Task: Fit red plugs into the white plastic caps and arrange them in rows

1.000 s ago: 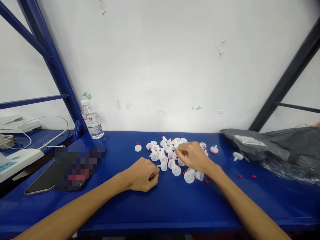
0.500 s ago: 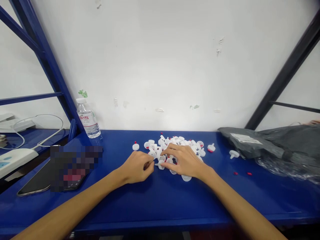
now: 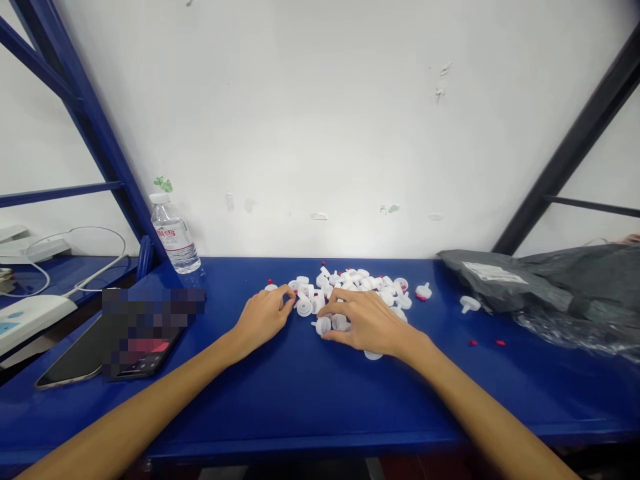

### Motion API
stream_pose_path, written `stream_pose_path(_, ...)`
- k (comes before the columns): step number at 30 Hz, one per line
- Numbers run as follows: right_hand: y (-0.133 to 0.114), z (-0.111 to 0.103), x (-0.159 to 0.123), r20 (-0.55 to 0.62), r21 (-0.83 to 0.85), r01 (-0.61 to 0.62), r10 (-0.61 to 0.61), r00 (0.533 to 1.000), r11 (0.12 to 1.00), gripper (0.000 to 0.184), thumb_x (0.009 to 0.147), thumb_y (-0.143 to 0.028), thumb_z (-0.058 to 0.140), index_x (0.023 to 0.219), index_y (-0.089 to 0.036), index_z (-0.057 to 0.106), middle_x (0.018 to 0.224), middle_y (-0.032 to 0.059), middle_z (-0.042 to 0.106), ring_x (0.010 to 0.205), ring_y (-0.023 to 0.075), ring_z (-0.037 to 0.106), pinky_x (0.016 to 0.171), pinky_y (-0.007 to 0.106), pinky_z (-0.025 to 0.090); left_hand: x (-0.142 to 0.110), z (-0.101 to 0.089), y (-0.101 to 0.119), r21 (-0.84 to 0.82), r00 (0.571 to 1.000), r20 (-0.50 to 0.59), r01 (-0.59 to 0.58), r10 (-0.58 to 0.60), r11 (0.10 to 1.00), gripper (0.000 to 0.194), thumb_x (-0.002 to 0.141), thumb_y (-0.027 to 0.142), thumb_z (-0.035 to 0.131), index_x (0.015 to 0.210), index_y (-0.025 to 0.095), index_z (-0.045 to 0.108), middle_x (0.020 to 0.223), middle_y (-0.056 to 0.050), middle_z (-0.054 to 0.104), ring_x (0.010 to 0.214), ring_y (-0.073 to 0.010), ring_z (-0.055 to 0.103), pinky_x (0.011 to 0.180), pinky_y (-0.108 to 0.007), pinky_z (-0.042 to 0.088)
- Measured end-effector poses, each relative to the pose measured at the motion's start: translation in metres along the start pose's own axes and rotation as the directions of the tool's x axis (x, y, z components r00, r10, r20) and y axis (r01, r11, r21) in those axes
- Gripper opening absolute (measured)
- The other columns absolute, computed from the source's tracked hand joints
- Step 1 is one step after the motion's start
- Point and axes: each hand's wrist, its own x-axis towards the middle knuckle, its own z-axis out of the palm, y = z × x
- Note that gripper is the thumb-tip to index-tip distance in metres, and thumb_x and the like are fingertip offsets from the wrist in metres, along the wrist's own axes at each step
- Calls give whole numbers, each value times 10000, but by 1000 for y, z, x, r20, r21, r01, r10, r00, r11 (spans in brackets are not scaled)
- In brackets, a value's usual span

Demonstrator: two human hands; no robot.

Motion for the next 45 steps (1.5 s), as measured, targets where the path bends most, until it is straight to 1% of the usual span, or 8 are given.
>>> stream_pose_path(6,0,3,1,8,-10,12,-12,1000,1000,265,891,-427,697,1106,-273,720,1008,2,676,718,142,605,575,280,330,-1,-1,4,-29,1000,2,-12,12,999,265,979,341,445,1065,232,671,718,-8,683,650,-185,610,585,-273,315)
stream_pose_path(15,0,1,-1,6,-16,24,-24,1000,1000,213,912,-329,649,1101,-244,698,1028,11,679,731,147,600,573,279,321,1,4,-2,-97,1000,12,-26,28,995,243,939,361,530,1068,249,703,652,23,640,625,-176,582,580,-278,312)
stream_pose_path(20,-1,0,-1,13,-5,25,-25,1000,1000,213,922,-327,627,1109,-250,694,1039,18,679,732,147,598,573,278,323,2,6,-2,-117,1000,2,-25,25,993,197,925,345,549,993,251,708,642,28,625,627,-171,576,579,-274,307)
stream_pose_path(23,-2,-1,-1,16,-7,23,-23,1000,1000,214,916,-330,639,1109,-254,693,1025,16,680,736,151,603,579,282,330,2,6,-2,-107,1000,4,-22,22,994,197,926,335,540,999,250,702,661,21,635,638,-174,581,581,-272,307)
stream_pose_path(30,-2,-1,-1,22,-8,12,-11,1000,1000,216,916,-346,647,1105,-257,700,1024,21,680,738,154,609,592,284,350,2,3,-2,-74,1000,-19,0,-1,997,224,953,315,475,973,227,680,756,-17,677,686,-189,607,602,-276,327)
stream_pose_path(35,-1,-1,0,19,-6,15,-15,1000,1000,213,918,-363,651,1098,-258,697,1022,12,679,721,149,603,580,287,344,1,4,0,-82,1000,-17,0,-2,997,240,941,337,507,1067,236,684,692,4,663,648,-187,594,593,-280,312)
stream_pose_path(39,0,0,0,15,2,6,-6,1000,1000,251,889,-402,693,1096,-261,694,1027,10,681,749,163,618,587,291,362,2,6,-2,-111,1000,3,-17,17,994,267,919,391,555,1085,254,714,678,12,658,651,-183,597,588,-276,313)
stream_pose_path(45,-1,-1,-1,23,80,-12,10,1000,997,221,902,-344,681,1113,-282,709,1060,14,685,818,178,647,665,298,430,3,7,-4,-164,999,-7,-44,43,985,236,917,389,566,1011,276,751,688,14,659,649,-172,593,576,-267,316)
